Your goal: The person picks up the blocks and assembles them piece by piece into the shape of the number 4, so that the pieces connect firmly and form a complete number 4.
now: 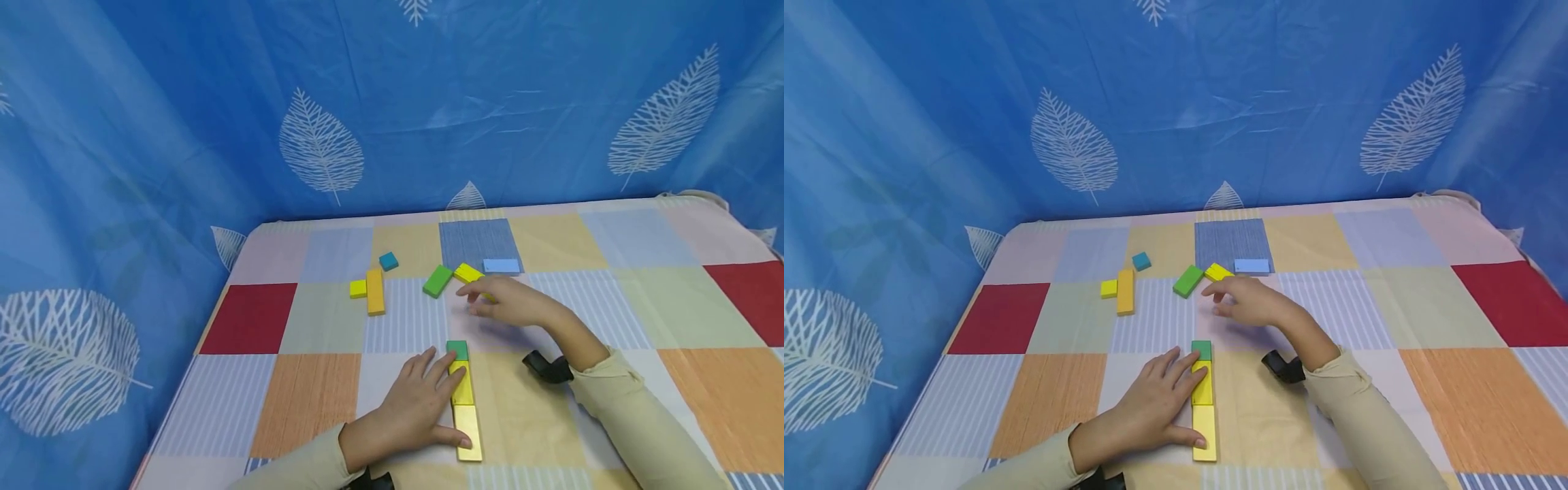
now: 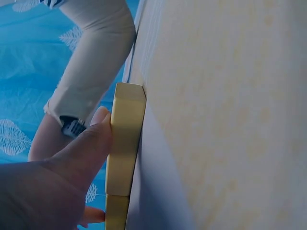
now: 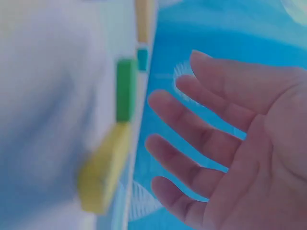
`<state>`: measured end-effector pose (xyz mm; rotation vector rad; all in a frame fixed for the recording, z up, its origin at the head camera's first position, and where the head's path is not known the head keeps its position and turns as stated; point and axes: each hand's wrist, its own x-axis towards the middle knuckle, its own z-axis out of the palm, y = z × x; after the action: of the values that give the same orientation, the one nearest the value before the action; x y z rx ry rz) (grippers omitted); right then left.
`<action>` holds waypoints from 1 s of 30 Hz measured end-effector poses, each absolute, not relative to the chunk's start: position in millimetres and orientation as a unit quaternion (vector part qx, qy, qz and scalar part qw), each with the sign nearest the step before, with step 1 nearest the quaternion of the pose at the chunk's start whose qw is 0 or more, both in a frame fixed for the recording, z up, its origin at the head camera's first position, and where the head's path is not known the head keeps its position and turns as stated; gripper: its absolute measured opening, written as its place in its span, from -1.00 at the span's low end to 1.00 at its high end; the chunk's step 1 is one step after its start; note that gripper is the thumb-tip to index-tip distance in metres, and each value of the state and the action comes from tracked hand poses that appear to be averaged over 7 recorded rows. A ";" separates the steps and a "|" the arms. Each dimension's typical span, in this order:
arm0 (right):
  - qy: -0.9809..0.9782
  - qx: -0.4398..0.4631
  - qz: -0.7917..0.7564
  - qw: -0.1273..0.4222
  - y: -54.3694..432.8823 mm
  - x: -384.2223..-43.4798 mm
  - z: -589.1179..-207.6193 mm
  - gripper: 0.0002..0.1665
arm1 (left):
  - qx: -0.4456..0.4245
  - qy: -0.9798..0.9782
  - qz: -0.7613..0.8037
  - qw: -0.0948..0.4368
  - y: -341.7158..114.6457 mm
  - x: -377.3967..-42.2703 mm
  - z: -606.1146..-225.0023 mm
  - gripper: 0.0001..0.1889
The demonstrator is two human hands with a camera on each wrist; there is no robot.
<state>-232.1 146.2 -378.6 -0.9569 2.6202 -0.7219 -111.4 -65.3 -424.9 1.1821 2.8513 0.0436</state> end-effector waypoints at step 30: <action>0.984 -0.125 -0.094 0.083 178.4 -281.1 -402.0 -0.42 | 0.380 0.924 0.013 0.028 -65.5 -107.6 -426.3 -0.05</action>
<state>-281.1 178.4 -402.0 -0.3740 2.9374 -0.2813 -107.6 -65.5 -426.3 1.1732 2.8541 0.0412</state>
